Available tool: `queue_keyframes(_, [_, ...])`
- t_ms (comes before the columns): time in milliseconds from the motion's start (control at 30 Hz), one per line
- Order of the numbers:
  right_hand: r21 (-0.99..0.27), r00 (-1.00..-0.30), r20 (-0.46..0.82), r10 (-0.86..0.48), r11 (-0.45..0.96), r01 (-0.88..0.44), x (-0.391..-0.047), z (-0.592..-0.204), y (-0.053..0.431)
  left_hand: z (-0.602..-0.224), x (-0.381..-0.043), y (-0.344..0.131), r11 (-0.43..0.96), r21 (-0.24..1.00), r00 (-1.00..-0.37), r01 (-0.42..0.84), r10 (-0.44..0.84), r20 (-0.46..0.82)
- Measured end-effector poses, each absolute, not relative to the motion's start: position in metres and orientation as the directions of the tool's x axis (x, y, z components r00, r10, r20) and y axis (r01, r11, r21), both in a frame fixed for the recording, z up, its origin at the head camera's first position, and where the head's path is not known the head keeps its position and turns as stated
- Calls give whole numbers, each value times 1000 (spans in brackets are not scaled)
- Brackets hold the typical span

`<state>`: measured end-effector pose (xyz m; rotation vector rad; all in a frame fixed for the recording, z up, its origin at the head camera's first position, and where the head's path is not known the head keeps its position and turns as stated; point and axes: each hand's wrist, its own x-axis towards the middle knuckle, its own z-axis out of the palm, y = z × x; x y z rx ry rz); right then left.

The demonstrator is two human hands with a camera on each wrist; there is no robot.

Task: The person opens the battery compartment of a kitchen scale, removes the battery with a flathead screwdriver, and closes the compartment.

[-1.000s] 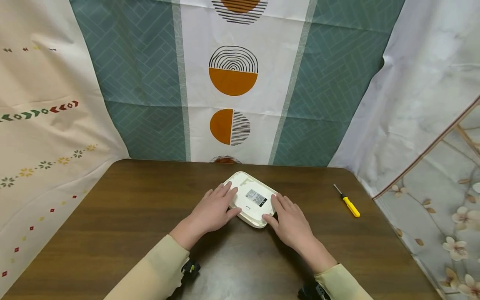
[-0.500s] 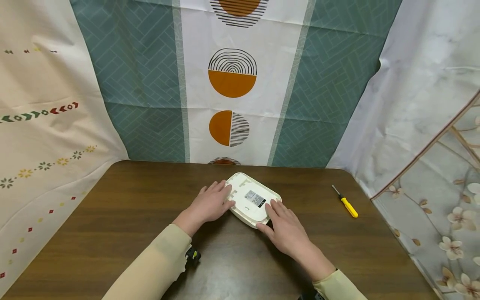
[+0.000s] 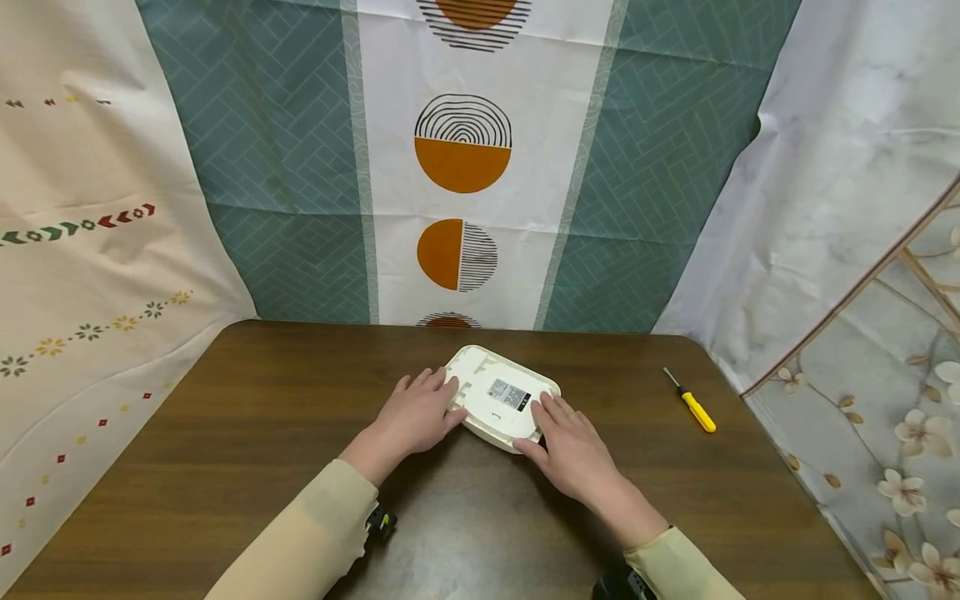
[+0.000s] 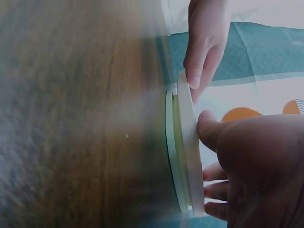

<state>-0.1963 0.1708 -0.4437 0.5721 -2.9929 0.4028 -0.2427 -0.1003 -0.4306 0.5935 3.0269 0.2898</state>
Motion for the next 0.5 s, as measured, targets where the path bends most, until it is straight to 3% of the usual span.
queue_keyframes(500, [-233, -932, 80, -353, 903, -362, -211, -445, 171, -431, -219, -102, 910, 112, -916, 399, 391, 85])
